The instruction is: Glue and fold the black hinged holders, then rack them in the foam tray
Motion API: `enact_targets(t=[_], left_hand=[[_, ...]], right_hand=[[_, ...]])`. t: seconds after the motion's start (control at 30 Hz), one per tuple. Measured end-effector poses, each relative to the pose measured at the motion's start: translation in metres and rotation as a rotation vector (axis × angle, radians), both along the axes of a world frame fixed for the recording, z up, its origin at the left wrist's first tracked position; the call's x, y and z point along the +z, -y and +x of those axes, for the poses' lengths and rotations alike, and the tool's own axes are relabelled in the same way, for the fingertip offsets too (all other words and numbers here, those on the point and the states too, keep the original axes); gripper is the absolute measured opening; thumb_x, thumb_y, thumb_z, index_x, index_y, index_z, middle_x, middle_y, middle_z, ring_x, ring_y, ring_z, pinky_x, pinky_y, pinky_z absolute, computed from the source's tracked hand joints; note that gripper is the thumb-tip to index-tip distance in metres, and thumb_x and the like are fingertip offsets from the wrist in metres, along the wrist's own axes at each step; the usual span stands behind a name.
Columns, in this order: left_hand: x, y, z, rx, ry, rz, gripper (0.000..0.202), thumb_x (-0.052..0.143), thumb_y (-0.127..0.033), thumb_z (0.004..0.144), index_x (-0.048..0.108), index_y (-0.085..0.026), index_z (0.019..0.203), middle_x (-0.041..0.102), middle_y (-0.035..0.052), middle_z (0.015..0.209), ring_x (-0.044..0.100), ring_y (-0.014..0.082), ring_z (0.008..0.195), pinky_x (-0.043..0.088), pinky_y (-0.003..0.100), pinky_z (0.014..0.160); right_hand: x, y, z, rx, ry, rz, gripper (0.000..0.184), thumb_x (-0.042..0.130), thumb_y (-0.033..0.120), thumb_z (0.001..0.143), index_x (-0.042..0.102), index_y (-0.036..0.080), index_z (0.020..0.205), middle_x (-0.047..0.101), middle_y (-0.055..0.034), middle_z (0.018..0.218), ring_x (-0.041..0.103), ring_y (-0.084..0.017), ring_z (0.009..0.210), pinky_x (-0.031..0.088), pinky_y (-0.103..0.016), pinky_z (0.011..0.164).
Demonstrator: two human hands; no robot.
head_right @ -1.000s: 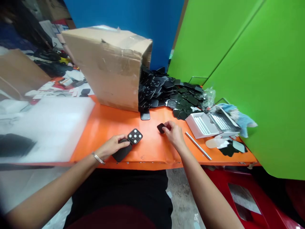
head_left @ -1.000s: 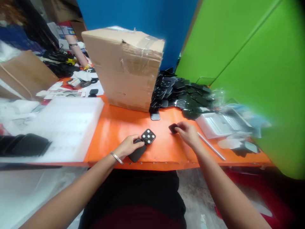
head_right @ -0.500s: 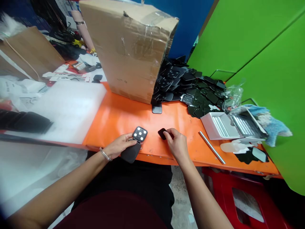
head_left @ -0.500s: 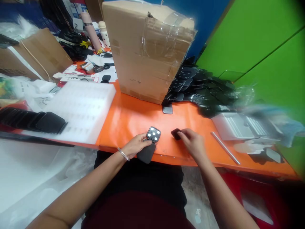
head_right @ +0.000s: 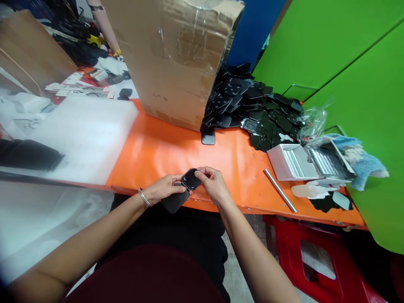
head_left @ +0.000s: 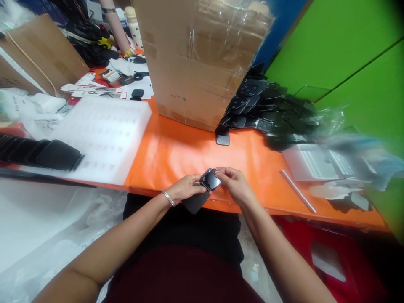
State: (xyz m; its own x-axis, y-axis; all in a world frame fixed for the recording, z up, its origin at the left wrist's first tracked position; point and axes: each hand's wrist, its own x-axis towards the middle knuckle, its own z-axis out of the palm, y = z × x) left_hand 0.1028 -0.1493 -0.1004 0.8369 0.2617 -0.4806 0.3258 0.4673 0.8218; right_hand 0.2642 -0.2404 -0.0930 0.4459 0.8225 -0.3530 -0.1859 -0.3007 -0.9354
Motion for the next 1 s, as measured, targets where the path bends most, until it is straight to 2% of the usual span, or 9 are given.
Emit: enact_targets(t=[0.2,0.4,0.53,0.63,0.83,1.0], left_hand=[[-0.001,-0.001,0.001,-0.017,0.009,0.025,0.026,0.061,-0.016,0.075,0.064,-0.013,0.100,0.070,0.0085,0.092,0.066,0.0161,0.079,0.048,0.025,0.071],[-0.004,-0.002,0.003,-0.047,0.014,0.069,0.025,0.059,-0.016,0.074,0.064,-0.013,0.098,0.070,0.0079,0.090,0.065,0.0169,0.079,0.048,0.026,0.072],[-0.005,-0.003,0.004,-0.058,0.006,0.073,0.025,0.058,-0.017,0.074,0.064,-0.013,0.098,0.070,0.0079,0.089,0.065,0.0177,0.079,0.048,0.028,0.073],[-0.006,-0.003,0.005,-0.045,-0.002,0.087,0.024,0.058,-0.016,0.073,0.063,-0.012,0.096,0.070,0.0087,0.090,0.065,0.0183,0.081,0.048,0.029,0.075],[-0.007,-0.002,0.005,-0.032,0.008,0.093,0.022,0.057,-0.015,0.073,0.062,-0.012,0.094,0.070,0.0083,0.087,0.065,0.0177,0.080,0.048,0.029,0.076],[-0.006,-0.001,0.005,-0.019,0.003,0.096,0.021,0.057,-0.015,0.073,0.061,-0.012,0.093,0.070,0.0081,0.086,0.065,0.0179,0.080,0.047,0.030,0.077]], right_hand=[[-0.005,0.000,-0.004,-0.029,-0.034,-0.035,0.025,0.076,0.038,0.062,0.065,0.017,0.064,0.064,-0.0012,0.067,0.053,-0.011,0.060,0.043,-0.026,0.062],[-0.008,0.000,-0.004,-0.018,-0.065,-0.038,0.024,0.075,0.039,0.061,0.067,0.017,0.068,0.065,-0.0016,0.065,0.057,-0.014,0.059,0.045,-0.028,0.061],[-0.008,0.001,-0.005,-0.035,-0.002,-0.008,0.023,0.074,0.038,0.064,0.065,0.017,0.065,0.063,-0.0004,0.064,0.054,-0.013,0.058,0.044,-0.027,0.061],[-0.009,0.001,-0.007,-0.039,0.051,0.005,0.022,0.073,0.038,0.066,0.065,0.018,0.068,0.062,-0.0012,0.068,0.054,-0.014,0.062,0.045,-0.028,0.063],[-0.009,0.002,-0.008,-0.053,0.233,0.031,0.021,0.071,0.039,0.067,0.064,0.018,0.066,0.060,-0.0068,0.091,0.058,-0.019,0.079,0.049,-0.033,0.074],[-0.014,0.001,-0.007,-0.044,0.283,0.030,0.024,0.069,0.042,0.068,0.063,0.019,0.066,0.058,-0.0067,0.091,0.058,-0.020,0.081,0.049,-0.035,0.073]])
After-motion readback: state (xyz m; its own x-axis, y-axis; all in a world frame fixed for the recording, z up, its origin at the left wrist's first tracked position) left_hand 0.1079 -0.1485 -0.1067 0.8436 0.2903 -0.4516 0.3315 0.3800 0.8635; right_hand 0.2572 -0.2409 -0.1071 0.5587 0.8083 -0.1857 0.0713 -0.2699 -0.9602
